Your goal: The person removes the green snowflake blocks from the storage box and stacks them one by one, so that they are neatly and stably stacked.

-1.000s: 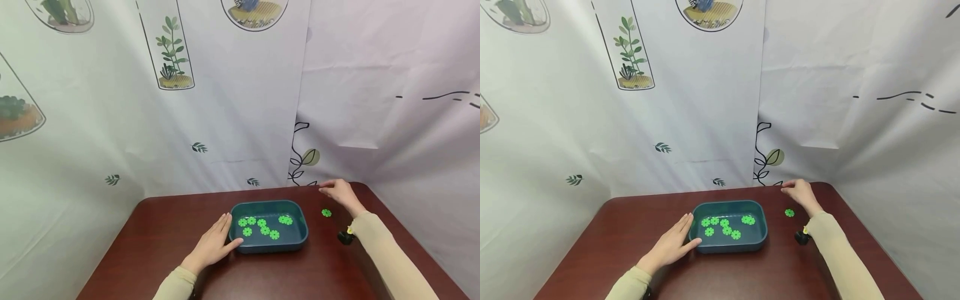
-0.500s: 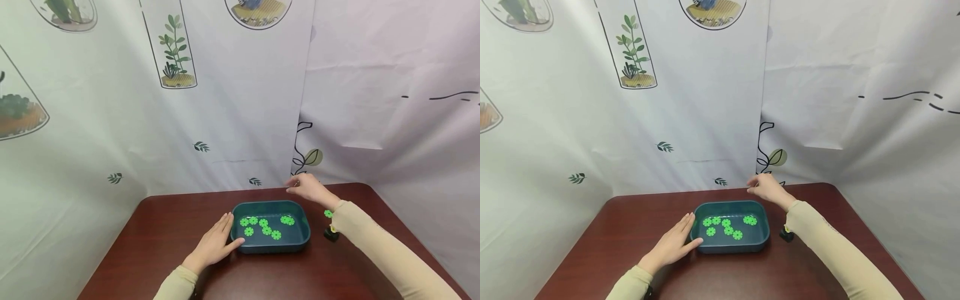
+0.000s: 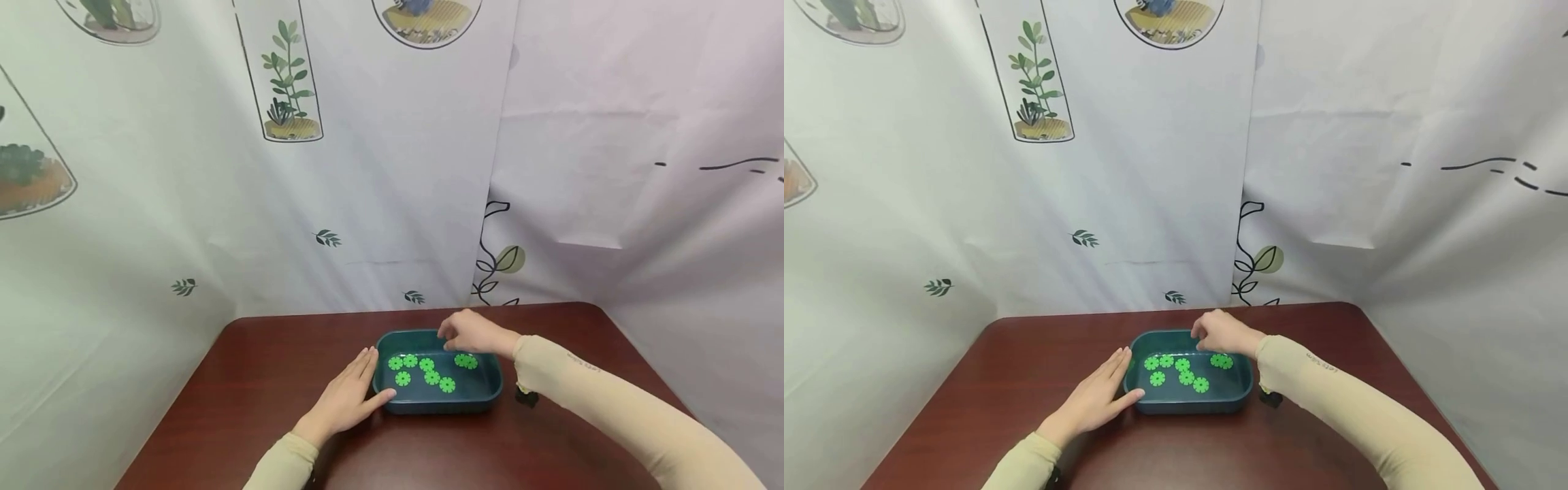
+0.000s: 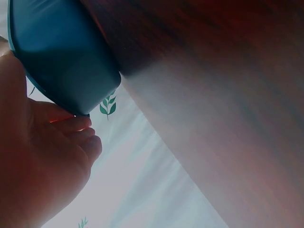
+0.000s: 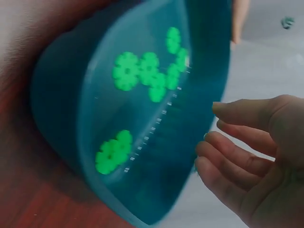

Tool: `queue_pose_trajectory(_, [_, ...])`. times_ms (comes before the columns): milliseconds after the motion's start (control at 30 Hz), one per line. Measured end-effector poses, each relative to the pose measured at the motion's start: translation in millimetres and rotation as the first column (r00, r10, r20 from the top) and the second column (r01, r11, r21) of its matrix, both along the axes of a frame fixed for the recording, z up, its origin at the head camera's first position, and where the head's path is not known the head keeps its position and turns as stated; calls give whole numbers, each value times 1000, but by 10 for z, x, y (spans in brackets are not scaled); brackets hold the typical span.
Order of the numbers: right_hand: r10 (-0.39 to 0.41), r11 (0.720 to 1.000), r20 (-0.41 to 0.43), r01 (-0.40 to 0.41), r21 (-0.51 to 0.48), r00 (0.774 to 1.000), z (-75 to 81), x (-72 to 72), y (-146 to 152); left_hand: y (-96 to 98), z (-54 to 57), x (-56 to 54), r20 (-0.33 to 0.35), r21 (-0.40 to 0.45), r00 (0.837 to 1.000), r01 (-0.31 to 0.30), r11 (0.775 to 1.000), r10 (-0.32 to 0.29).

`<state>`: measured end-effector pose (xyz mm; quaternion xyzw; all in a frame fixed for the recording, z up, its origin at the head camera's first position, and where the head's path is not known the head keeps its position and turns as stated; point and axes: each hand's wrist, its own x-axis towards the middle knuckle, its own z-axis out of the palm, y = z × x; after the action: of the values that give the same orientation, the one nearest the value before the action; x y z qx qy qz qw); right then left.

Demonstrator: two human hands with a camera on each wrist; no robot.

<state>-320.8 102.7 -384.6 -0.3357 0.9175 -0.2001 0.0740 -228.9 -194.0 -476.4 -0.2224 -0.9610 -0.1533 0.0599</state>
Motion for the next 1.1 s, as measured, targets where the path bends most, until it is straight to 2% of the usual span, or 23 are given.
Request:
queue_pose_trajectory(167, [40,998,52,-43,55,998,-164,70,-13,0,-4,18,12,0,1000,9,1000,-9])
queue_pose_trajectory(333, [45,993,65,-52,107,997,-315,120,10,32,-7,25,-29,-30,1000,2,1000,-3])
queue_pose_trajectory(633, [116,982,44,-121,144,992,-475,69,34,98,-1,3,-139,-81,990,28,996,-39])
queue_pose_trajectory(767, [152,978,37,-156,138,988,-564,74,40,116,-32,25,-120,-89,992,38,995,-49])
queue_pose_trajectory(1000, [175,979,48,-179,94,983,-595,59,-3,97,-36,40,-117,-102,993,10,995,-22])
queue_pose_trajectory(1100, [185,975,54,-190,117,981,-564,61,-33,68,-15,38,-121,-107,992,7,994,-20])
